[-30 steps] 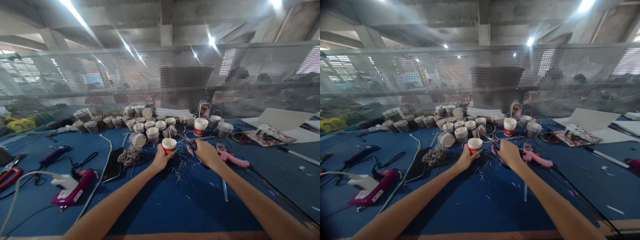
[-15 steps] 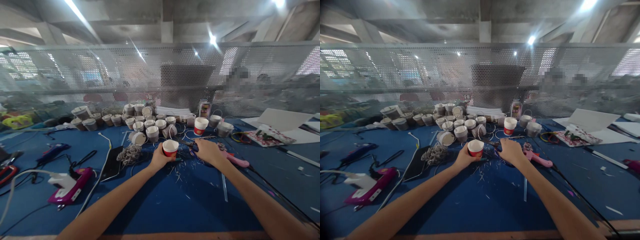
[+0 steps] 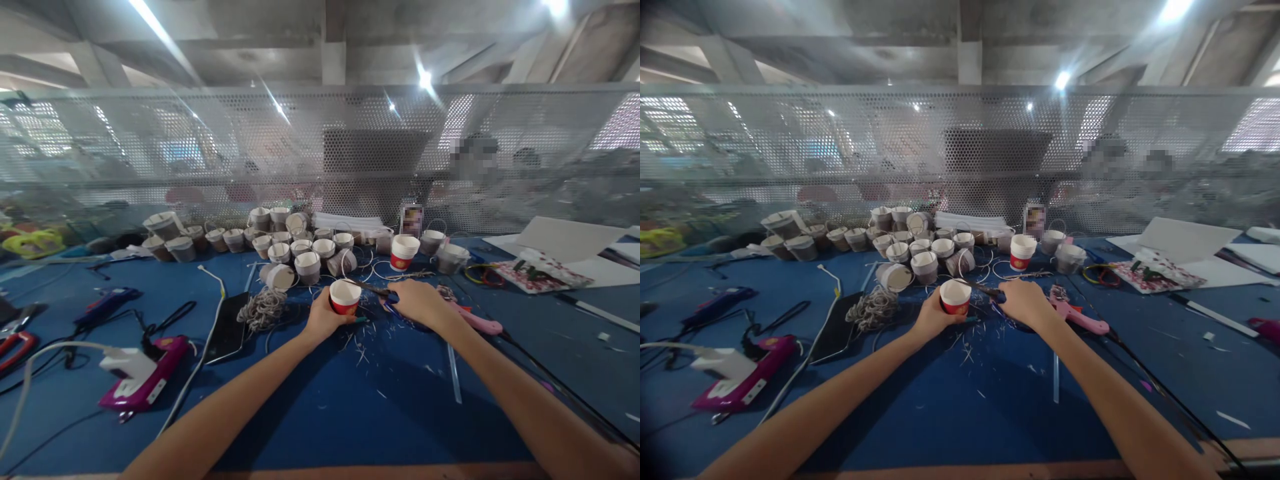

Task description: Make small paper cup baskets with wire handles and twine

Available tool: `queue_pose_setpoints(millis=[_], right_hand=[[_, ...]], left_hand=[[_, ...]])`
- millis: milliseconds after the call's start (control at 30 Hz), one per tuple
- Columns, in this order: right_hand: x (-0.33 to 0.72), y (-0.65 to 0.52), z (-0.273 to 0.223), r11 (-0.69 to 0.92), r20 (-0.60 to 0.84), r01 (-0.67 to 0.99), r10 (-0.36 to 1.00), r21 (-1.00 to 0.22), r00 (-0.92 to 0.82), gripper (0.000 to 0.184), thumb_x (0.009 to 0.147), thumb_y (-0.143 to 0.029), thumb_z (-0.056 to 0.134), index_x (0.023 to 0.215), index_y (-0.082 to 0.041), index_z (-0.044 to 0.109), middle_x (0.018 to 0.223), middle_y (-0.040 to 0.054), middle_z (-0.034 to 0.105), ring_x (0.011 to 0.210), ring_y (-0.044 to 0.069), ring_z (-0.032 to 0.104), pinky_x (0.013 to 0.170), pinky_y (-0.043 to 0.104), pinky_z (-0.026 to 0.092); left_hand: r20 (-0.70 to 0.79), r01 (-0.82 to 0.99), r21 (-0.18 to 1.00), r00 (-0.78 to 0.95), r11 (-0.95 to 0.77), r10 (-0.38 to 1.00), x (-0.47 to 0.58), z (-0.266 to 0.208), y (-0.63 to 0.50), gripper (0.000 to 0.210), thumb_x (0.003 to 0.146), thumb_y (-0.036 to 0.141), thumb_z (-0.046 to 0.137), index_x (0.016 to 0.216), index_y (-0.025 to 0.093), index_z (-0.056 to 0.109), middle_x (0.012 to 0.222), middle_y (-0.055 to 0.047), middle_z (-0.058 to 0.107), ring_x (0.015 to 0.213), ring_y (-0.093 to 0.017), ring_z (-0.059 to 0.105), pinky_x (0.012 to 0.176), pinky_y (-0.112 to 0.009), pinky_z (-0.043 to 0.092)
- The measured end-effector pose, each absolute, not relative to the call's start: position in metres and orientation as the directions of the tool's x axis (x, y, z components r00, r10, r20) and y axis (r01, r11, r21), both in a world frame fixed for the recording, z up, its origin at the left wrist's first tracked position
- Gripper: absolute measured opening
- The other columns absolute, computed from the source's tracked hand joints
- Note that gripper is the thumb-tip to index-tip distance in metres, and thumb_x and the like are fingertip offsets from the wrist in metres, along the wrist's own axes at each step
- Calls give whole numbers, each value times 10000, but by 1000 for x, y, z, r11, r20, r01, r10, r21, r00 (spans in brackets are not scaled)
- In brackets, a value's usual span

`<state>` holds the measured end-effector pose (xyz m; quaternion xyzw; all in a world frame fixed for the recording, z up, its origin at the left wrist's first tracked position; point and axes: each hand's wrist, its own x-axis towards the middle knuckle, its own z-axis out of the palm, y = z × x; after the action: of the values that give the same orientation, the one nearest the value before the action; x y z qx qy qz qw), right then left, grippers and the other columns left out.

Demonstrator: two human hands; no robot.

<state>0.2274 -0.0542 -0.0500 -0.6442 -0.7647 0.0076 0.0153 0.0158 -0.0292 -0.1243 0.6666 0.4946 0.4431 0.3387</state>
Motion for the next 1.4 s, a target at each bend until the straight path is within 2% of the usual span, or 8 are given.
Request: queue_pose_setpoints(millis=[267,467,633,767,833,1000,1200,1400], right_hand=[[227,-54,-53,134,66,991,989,22,-136,424,805,-509,363,892,-184,620,831,126,656,760,268,621,607,316,403],[235,-49,-50,52,141,998,989,-22,-49,483,807,-550,341,869,-151,606,800,148,657,749,273,626,615,315,408],[228,-49,-59,145,147,901,985,-408,-92,393,762,-527,450,705,-164,587,719,96,655,702,225,624,588,265,424],[205,-56,-76,47,-6,503,995,-863,-103,414,764,-542,404,566,-184,470,405,-28,456,344,125,466,378,237,378],[197,-59,-84,-9,-55,298,988,-955,-147,379,741,-529,444,577,-187,450,390,-65,401,302,93,403,338,221,362],[197,-59,-92,40,3,183,980,-982,-200,346,739,-480,463,558,-188,422,394,-68,414,317,83,414,334,204,363],[212,-53,-84,7,-35,336,992,-942,-118,355,711,-447,493,479,-185,433,336,-61,380,285,86,391,306,207,333],[223,-42,-88,-82,-53,267,992,-960,115,326,719,-428,447,492,-195,452,317,-57,356,261,100,378,282,227,334]], left_hand=[[232,386,884,126,-263,964,15,-121,-31,617,394,231,793,950,150,539,893,-30,606,852,-198,547,797,-342,429],[270,133,951,75,-278,960,21,-121,-28,723,381,144,791,1047,153,509,1023,-60,589,962,-205,535,894,-357,393],[224,-66,974,105,-218,969,27,-121,-23,775,386,156,797,1086,152,464,1051,-81,579,980,-212,536,908,-375,394],[245,-69,969,135,-238,960,28,-120,-25,762,476,248,777,1132,151,402,1082,-100,551,996,-219,523,906,-379,406],[263,-58,965,206,-256,943,28,-120,-30,729,559,290,735,1172,170,358,1126,-97,522,1044,-217,499,933,-379,393],[287,-81,957,428,-280,857,28,-117,-43,578,729,358,580,1227,186,344,1219,-86,468,1179,-204,402,1038,-365,282],[241,-13,962,513,-273,824,22,-108,-55,768,507,238,767,1192,176,427,1151,-89,543,1068,-233,502,941,-368,389],[109,150,962,557,-229,823,20,-115,-43,580,491,213,762,1029,140,558,957,-71,643,873,-206,585,828,-357,456]])
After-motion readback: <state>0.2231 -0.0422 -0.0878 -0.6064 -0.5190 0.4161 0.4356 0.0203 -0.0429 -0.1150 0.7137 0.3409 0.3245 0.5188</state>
